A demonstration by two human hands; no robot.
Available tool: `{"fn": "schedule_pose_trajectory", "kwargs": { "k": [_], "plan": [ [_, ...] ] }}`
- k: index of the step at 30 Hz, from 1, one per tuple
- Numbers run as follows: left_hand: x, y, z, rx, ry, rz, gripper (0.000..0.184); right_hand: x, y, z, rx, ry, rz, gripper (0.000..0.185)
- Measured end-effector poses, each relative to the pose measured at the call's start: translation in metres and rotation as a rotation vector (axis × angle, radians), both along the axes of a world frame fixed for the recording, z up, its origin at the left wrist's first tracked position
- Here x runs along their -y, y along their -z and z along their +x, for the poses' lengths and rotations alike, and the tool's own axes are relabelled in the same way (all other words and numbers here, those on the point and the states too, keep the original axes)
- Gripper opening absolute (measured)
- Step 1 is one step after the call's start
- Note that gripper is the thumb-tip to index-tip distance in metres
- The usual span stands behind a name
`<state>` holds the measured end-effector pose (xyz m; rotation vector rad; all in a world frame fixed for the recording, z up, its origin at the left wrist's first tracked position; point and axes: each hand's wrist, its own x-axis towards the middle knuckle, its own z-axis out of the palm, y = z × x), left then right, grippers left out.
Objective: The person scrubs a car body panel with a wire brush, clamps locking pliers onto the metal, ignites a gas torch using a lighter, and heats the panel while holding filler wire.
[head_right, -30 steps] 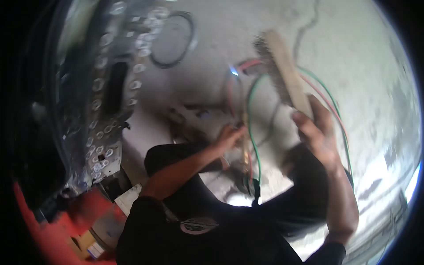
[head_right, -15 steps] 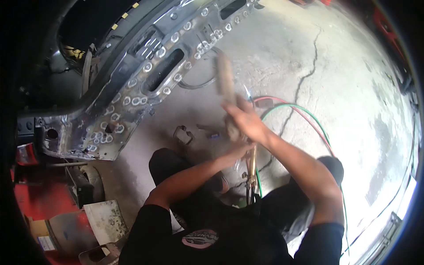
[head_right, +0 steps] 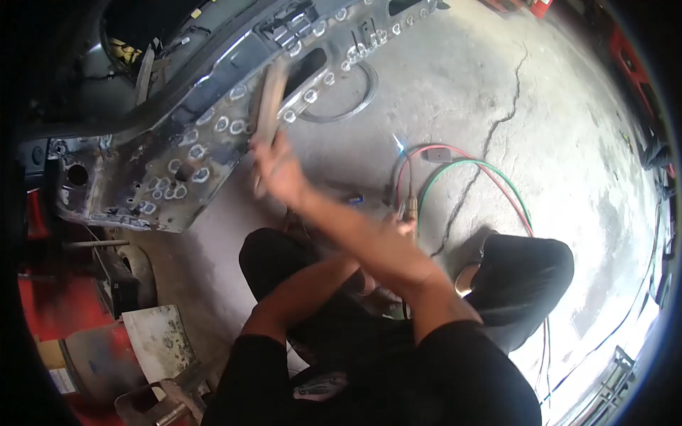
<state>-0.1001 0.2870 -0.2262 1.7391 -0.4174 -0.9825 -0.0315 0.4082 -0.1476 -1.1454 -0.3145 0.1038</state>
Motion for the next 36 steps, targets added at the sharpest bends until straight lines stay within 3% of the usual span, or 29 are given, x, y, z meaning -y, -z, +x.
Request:
{"fn": "schedule_pose_trajectory", "kwargs": {
  "k": [1,3,4,6,7,9,11,12,13,14,16,17,19,21,23,25,26,28,30,31,33,36],
  "plan": [
    [-0.002,-0.008,0.008,0.127,0.154,-0.053,0.051,0.017,-0.021,0.029,-0.222,-0.047,0.113,0.034],
    [-0.01,-0.022,0.022,0.387,0.468,-0.137,0.048,0.012,-0.054,0.072,-0.322,-0.005,0.349,0.035],
    [-0.014,0.033,0.009,0.128,0.28,-0.107,0.043,-0.003,-0.043,0.063,-0.238,0.06,0.153,0.038],
    [-0.023,0.14,-0.017,-0.361,-0.26,-0.163,0.036,-0.058,-0.011,0.012,0.001,0.233,0.029,0.046],
    [-0.001,0.114,-0.023,-0.306,-0.532,0.137,0.031,-0.081,0.001,-0.028,0.13,0.286,0.007,0.044],
    [-0.003,0.051,-0.027,-0.385,-0.612,0.05,0.025,-0.068,-0.017,-0.044,0.004,0.088,-0.067,0.037],
    [-0.013,0.04,-0.037,-0.439,-0.677,-0.043,0.031,-0.047,-0.018,-0.032,-0.2,-0.205,-0.01,0.035],
    [-0.018,0.047,-0.038,-0.431,-0.681,-0.087,0.044,-0.067,0.01,-0.022,-0.103,-0.086,0.067,0.034],
    [-0.023,0.052,-0.045,-0.433,-0.686,-0.121,0.058,-0.068,0.0,-0.031,-0.192,-0.134,0.165,0.034],
    [-0.026,0.05,-0.046,-0.457,-0.651,-0.238,0.053,-0.061,-0.025,-0.041,-0.284,-0.179,0.263,0.033],
    [-0.024,0.058,-0.039,-0.366,-0.574,-0.093,0.047,-0.057,-0.047,-0.054,-0.374,-0.176,0.383,0.031],
    [-0.023,0.073,-0.029,-0.311,-0.533,-0.017,0.044,-0.064,-0.037,-0.04,-0.246,-0.107,0.32,0.031],
    [-0.014,0.166,-0.041,-0.086,-0.448,-0.34,0.029,-0.064,-0.007,0.012,-0.069,0.039,0.171,0.037],
    [0.003,0.17,-0.056,0.0,-0.527,-0.463,0.018,-0.033,-0.005,0.064,0.002,0.154,-0.048,0.056],
    [0.003,0.162,-0.036,0.021,-0.57,-0.503,0.015,-0.007,-0.046,0.077,-0.083,-0.071,0.073,0.063],
    [0.005,0.149,-0.03,-0.118,-0.497,-0.436,0.019,-0.013,-0.059,0.04,-0.18,-0.039,0.02,0.063],
    [-0.001,0.143,-0.033,-0.148,-0.482,-0.416,0.019,-0.057,-0.029,0.013,0.093,0.364,-0.15,0.062],
    [-0.002,0.138,-0.036,-0.137,-0.472,-0.417,0.018,-0.081,0.007,0.005,0.233,0.5,-0.263,0.058],
    [0.012,0.14,-0.029,-0.102,-0.473,-0.439,0.018,-0.017,-0.024,0.037,-0.151,-0.048,-0.193,0.057],
    [0.018,0.14,-0.023,-0.084,-0.48,-0.45,0.018,-0.008,-0.009,0.074,0.009,-0.098,0.141,0.054],
    [0.026,0.144,-0.018,-0.075,-0.49,-0.459,0.018,-0.005,-0.046,0.101,-0.325,-0.127,0.225,0.053],
    [0.021,0.138,-0.022,-0.126,-0.469,-0.423,0.018,-0.039,-0.032,0.01,0.02,0.081,-0.146,0.059]
  ]
}}
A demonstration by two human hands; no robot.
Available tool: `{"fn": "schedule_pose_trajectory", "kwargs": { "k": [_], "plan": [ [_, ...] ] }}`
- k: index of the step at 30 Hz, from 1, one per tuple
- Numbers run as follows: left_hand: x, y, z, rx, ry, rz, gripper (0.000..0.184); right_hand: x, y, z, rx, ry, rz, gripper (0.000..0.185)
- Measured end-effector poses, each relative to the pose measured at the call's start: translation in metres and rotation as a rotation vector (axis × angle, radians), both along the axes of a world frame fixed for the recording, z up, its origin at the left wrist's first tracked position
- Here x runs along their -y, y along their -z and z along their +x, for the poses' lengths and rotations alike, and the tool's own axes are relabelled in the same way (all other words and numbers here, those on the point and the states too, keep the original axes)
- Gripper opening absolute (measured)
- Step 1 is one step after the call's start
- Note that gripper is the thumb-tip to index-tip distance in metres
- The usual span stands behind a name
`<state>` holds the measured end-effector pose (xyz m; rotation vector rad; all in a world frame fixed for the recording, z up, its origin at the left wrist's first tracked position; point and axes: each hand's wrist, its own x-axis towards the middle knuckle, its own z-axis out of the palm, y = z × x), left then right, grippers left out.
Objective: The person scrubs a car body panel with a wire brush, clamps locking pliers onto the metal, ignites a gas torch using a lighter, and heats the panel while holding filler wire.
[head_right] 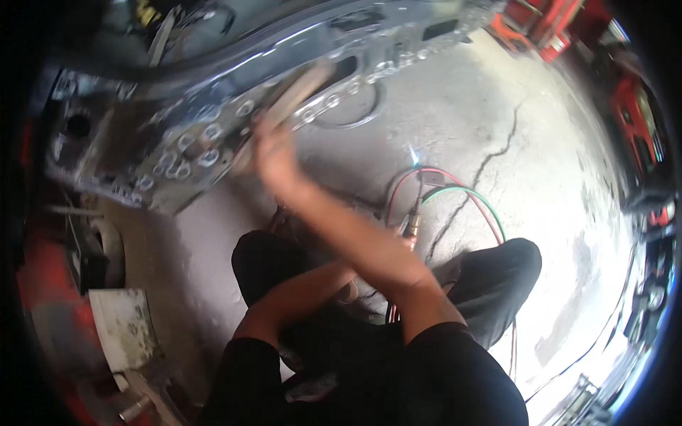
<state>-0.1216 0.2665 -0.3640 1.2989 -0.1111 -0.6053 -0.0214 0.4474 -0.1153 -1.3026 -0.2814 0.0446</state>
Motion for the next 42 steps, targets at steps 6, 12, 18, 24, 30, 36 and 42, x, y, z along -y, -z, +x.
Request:
{"fn": "schedule_pose_trajectory", "kwargs": {
  "k": [6,12,18,24,30,36,42],
  "plan": [
    [0.008,-0.012,0.009,-0.015,0.03,0.009,0.018,0.036,-0.011,0.075,-0.308,0.03,0.353,0.046],
    [-0.027,-0.005,-0.005,-0.041,0.052,0.055,0.019,0.017,0.021,0.008,-0.133,-0.043,0.185,0.05],
    [-0.032,-0.005,0.006,-0.013,0.077,0.065,0.02,0.027,0.022,0.037,-0.292,-0.134,0.122,0.053],
    [-0.035,-0.034,0.001,-0.037,0.036,0.078,0.022,0.114,-0.007,-0.001,-0.577,-0.385,0.301,0.053],
    [-0.029,-0.064,0.002,-0.239,-0.056,0.226,0.018,0.282,-0.031,-0.047,-0.362,-0.14,-0.05,0.051],
    [-0.03,-0.081,-0.001,-0.251,-0.005,0.313,0.03,0.408,0.178,-0.069,-0.501,0.724,-0.427,0.031],
    [-0.008,-0.118,-0.01,-0.254,-0.004,0.307,0.026,0.413,0.223,-0.109,-0.757,0.353,-0.749,0.035]
  ]
}}
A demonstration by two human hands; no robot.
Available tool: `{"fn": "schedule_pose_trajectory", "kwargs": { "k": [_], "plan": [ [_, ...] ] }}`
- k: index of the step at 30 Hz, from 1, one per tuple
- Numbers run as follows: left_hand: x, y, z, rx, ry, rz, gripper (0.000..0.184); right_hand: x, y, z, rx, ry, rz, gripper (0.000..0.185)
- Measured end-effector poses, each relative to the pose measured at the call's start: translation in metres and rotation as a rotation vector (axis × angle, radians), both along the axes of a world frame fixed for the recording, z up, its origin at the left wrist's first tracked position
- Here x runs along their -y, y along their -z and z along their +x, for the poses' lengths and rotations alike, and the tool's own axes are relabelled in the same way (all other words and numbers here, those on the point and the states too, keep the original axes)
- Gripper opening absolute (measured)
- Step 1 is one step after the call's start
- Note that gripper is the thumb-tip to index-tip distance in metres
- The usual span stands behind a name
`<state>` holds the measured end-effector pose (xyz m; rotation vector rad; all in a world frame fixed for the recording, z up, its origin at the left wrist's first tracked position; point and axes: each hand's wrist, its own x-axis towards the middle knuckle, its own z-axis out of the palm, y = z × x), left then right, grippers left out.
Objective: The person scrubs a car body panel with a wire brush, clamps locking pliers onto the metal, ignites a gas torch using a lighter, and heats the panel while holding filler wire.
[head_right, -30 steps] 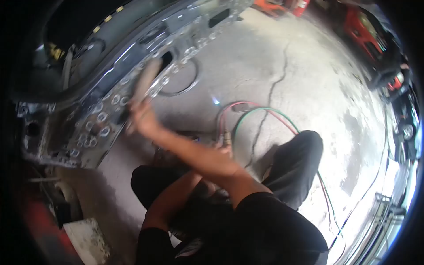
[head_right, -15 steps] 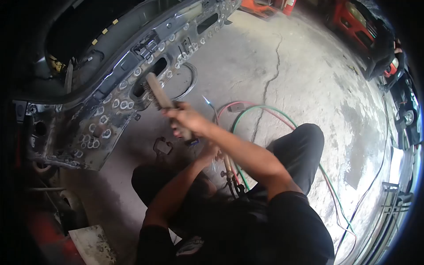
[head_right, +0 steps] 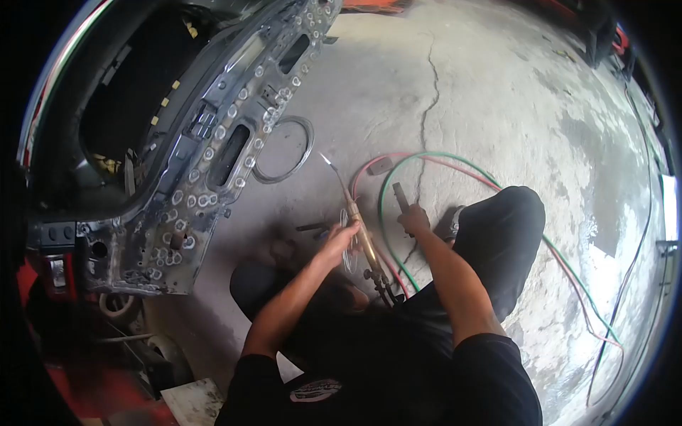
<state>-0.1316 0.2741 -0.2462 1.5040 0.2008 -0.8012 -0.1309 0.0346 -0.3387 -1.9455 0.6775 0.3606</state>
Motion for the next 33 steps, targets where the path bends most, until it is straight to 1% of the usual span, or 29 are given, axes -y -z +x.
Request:
{"fn": "schedule_pose_trajectory", "kwargs": {
  "k": [1,2,3,4,6,9,12,13,14,15,16,17,18,19,20,21,23,26,29,32,33],
  "plan": [
    [0.003,-0.005,0.0,0.007,-0.003,0.003,0.026,0.005,0.008,0.013,0.028,-0.077,0.031,0.041],
    [0.008,-0.014,-0.002,0.004,-0.017,0.016,0.025,0.01,0.003,0.03,0.057,-0.155,0.061,0.048],
    [0.01,-0.012,-0.001,0.01,-0.012,0.006,0.024,0.012,-0.001,0.044,0.197,-0.117,0.181,0.054],
    [0.01,-0.006,-0.001,0.014,-0.008,-0.006,0.024,0.008,-0.022,0.052,0.334,-0.077,0.299,0.06],
    [0.015,-0.012,0.0,0.027,-0.008,0.001,0.022,-0.005,-0.064,0.058,0.704,-0.08,0.251,0.064],
    [0.015,-0.011,0.006,0.001,-0.004,0.067,0.023,-0.027,-0.112,0.044,0.74,-0.031,0.203,0.051],
    [0.022,-0.018,0.016,0.043,-0.053,0.023,0.024,-0.027,-0.169,0.005,0.756,-0.169,0.14,0.05],
    [0.024,-0.024,0.022,0.059,-0.06,0.009,0.025,-0.029,-0.177,-0.006,0.841,-0.202,0.166,0.036],
    [0.025,-0.032,0.028,0.073,-0.042,0.021,0.024,-0.029,-0.192,-0.013,0.883,-0.386,0.244,0.026],
    [0.024,-0.042,0.037,0.084,-0.023,0.036,0.024,-0.028,-0.207,-0.028,0.715,-0.597,0.37,0.021],
    [0.025,-0.056,0.04,0.099,-0.001,0.061,0.024,-0.039,-0.226,-0.061,0.923,-0.951,0.326,0.019],
    [0.026,-0.068,0.046,0.112,0.016,0.077,0.024,-0.052,-0.231,-0.081,0.749,-1.092,0.365,0.02],
    [0.028,-0.08,0.048,0.14,0.037,0.098,0.025,-0.066,-0.226,-0.099,0.759,-1.199,0.303,0.022],
    [0.032,-0.094,0.049,0.171,0.06,0.118,0.026,-0.084,-0.209,-0.118,0.673,-1.286,0.296,0.026],
    [0.036,-0.106,0.05,0.2,0.085,0.14,0.027,-0.104,-0.172,-0.138,0.809,-1.293,0.282,0.032],
    [0.038,-0.115,0.051,0.222,0.097,0.151,0.027,-0.117,-0.164,-0.152,0.804,-1.357,0.231,0.045],
    [0.045,-0.129,0.049,0.261,0.114,0.169,0.026,-0.14,-0.163,-0.164,0.784,-1.402,0.15,0.054],
    [0.051,-0.143,0.035,0.307,0.108,0.163,0.023,-0.151,-0.166,-0.173,0.932,-1.352,0.08,0.054],
    [0.06,-0.146,0.022,0.322,0.077,0.163,0.025,-0.151,-0.17,-0.181,0.951,-1.384,0.065,0.045],
    [0.056,-0.145,0.021,0.325,0.095,0.198,0.025,-0.159,-0.153,-0.182,0.998,-1.342,0.225,0.038],
    [0.056,-0.144,0.023,0.322,0.096,0.207,0.024,-0.164,-0.148,-0.181,0.945,-1.359,0.357,0.037]
  ]
}}
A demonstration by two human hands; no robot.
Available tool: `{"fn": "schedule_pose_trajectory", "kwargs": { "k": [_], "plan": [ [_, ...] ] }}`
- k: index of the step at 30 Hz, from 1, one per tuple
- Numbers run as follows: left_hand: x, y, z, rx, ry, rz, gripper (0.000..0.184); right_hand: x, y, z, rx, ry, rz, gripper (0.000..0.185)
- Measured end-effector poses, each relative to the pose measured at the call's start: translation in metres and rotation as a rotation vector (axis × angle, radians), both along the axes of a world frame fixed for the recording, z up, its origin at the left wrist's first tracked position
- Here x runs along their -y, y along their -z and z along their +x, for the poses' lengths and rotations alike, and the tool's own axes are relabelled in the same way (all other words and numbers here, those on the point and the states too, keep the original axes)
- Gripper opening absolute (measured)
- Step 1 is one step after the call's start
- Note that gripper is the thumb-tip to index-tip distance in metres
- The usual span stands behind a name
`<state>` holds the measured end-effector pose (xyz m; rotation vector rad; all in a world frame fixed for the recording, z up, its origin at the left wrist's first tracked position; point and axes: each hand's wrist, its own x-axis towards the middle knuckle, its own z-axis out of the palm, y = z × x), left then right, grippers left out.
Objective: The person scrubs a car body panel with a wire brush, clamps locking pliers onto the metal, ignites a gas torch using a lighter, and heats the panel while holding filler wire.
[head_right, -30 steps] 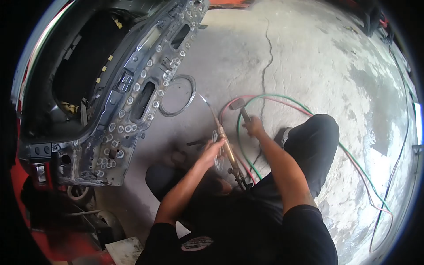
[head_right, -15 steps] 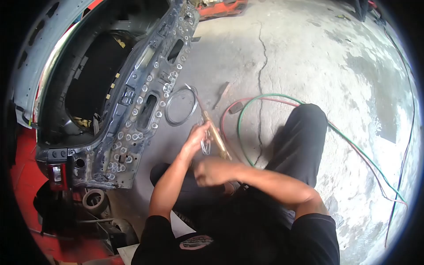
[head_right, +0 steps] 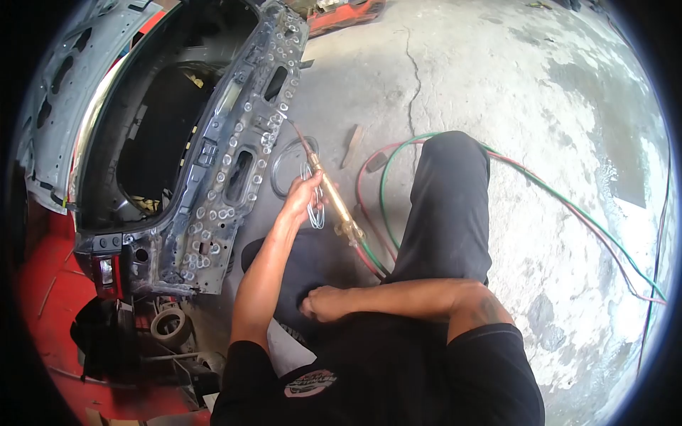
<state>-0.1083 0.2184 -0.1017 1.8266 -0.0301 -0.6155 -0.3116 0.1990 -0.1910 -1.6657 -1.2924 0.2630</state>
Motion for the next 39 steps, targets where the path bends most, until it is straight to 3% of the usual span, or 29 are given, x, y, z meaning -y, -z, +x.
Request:
{"fn": "schedule_pose_trajectory", "kwargs": {
  "k": [2,5,6,8,10,12,13,14,15,17,18,20,23,24,26,35,39],
  "plan": [
    [0.002,-0.003,-0.001,-0.003,0.015,-0.006,0.023,-0.006,-0.006,0.002,-0.199,-0.148,0.077,0.035],
    [0.003,-0.007,-0.005,0.006,0.035,-0.038,0.021,-0.007,-0.023,-0.018,-0.358,-0.486,-0.089,0.036],
    [0.0,-0.002,-0.002,0.008,0.055,-0.053,0.022,-0.01,-0.001,-0.039,-0.279,-0.292,-0.084,0.035],
    [0.0,-0.001,-0.004,0.006,0.057,-0.08,0.024,0.004,-0.001,-0.03,-0.267,-0.322,-0.137,0.032],
    [0.002,-0.003,-0.008,-0.002,0.075,-0.145,0.025,0.045,-0.029,-0.016,-0.268,-0.283,-0.127,0.03],
    [-0.003,0.008,0.0,0.01,0.101,-0.226,0.023,0.085,-0.051,-0.008,-0.301,-0.043,-0.103,0.025],
    [-0.005,0.016,0.005,-0.01,0.075,-0.265,0.021,0.101,-0.046,-0.006,-0.326,0.195,-0.094,0.024],
    [-0.001,0.009,0.0,0.01,0.037,-0.237,0.02,0.123,-0.049,0.001,-0.174,0.36,0.002,0.024],
    [0.003,0.001,-0.005,-0.004,-0.063,-0.202,0.019,0.135,-0.049,0.004,-0.347,0.687,-0.115,0.022],
    [0.0,0.017,0.012,0.052,0.092,-0.218,0.02,0.147,-0.053,0.016,-0.393,0.98,0.124,0.029],
    [0.007,0.025,0.017,0.081,0.077,-0.244,0.021,0.15,-0.062,0.022,-0.48,1.014,0.075,0.037],
    [0.018,0.023,0.015,0.023,0.032,-0.293,0.024,0.139,-0.043,0.031,-0.448,1.005,0.186,0.048],
    [0.028,0.008,0.0,0.049,0.025,-0.264,0.027,0.114,-0.006,0.042,-0.608,0.956,0.379,0.055],
    [0.029,0.006,-0.003,0.056,0.02,-0.239,0.029,0.12,-0.01,0.043,-0.796,0.937,0.297,0.049],
    [0.031,0.017,0.004,0.059,0.077,-0.243,0.033,0.114,-0.017,0.045,-0.902,0.935,0.419,0.037],
    [0.014,0.038,0.035,0.019,-0.042,-0.492,0.027,0.129,-0.049,0.051,-0.873,0.951,0.494,0.03],
    [-0.011,0.039,0.037,-0.032,-0.124,-0.444,0.024,0.15,-0.068,0.069,-0.838,1.013,0.57,0.029]
  ]
}}
